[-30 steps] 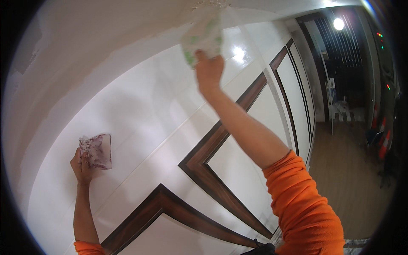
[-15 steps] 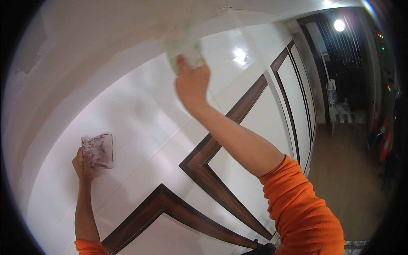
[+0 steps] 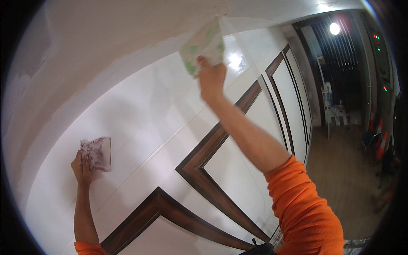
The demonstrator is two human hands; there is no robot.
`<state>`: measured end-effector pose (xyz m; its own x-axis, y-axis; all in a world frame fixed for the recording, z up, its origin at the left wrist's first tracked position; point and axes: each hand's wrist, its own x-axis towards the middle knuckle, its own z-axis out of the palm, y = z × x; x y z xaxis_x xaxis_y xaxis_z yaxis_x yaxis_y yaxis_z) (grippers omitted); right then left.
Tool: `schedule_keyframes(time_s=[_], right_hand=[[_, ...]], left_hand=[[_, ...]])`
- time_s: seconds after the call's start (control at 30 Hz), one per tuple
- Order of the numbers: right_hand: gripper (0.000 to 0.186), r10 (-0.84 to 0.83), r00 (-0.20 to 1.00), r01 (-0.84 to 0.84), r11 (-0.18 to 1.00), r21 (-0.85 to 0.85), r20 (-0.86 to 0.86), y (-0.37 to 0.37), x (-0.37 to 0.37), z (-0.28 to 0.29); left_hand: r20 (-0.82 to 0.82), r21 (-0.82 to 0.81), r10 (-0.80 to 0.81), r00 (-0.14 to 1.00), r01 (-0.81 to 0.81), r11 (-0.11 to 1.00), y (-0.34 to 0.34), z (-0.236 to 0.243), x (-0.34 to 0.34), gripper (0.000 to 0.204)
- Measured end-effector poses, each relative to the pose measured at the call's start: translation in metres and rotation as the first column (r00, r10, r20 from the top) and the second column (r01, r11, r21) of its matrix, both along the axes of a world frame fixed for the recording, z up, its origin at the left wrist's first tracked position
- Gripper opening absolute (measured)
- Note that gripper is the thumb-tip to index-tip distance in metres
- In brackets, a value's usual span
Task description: The person applies plaster to the ceiling using a trowel and a hawk. They repeatedly scoop plaster from a bucket, spread it on the hawk, and smooth it onto the ceiling surface.
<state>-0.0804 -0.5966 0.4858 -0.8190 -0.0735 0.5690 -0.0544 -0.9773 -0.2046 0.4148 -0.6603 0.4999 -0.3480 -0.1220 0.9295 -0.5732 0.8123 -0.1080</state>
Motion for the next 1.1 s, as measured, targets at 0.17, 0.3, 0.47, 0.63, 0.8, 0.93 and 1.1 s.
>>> schedule_keyframes(time_s=[0.17,0.3,0.47,0.63,0.8,0.93,1.1], right_hand=[[0.041,0.136,0.979,-0.138,0.99,0.006,0.152,0.008,-0.091,0.041],[0.034,-0.407,0.913,0.394,0.897,0.201,0.024,0.002,-0.048,0.062],[0.031,-0.135,0.986,0.13,0.99,-0.057,-0.096,-0.004,0.007,0.002],[0.028,-0.006,0.987,0.01,1.0,-0.021,0.16,-0.004,-0.076,0.022],[0.025,0.072,0.985,-0.046,0.985,-0.164,0.157,0.01,-0.06,0.055],[0.037,-0.245,0.968,0.248,0.968,-0.05,0.061,0.023,0.016,0.056],[0.037,-0.328,0.934,0.315,0.943,-0.103,-0.141,0.044,0.104,0.015]], left_hand=[[0.006,0.001,-0.073,0.997,0.073,0.997,-0.004,0.001,-0.018,0.026],[-0.026,-0.035,-0.035,0.999,0.034,0.999,-0.006,0.003,-0.011,0.025],[-0.002,0.049,0.002,1.0,-0.002,0.999,0.006,0.0,-0.003,0.026],[0.003,0.0,-0.002,1.0,0.002,1.0,0.002,0.002,-0.016,0.028],[0.007,-0.055,-0.064,0.998,0.064,0.996,0.006,0.001,-0.017,0.025],[0.035,-0.068,0.016,0.999,-0.014,0.998,-0.003,0.0,-0.009,0.022],[0.045,-0.066,-0.001,0.999,0.004,0.998,0.008,0.001,-0.02,0.021]])
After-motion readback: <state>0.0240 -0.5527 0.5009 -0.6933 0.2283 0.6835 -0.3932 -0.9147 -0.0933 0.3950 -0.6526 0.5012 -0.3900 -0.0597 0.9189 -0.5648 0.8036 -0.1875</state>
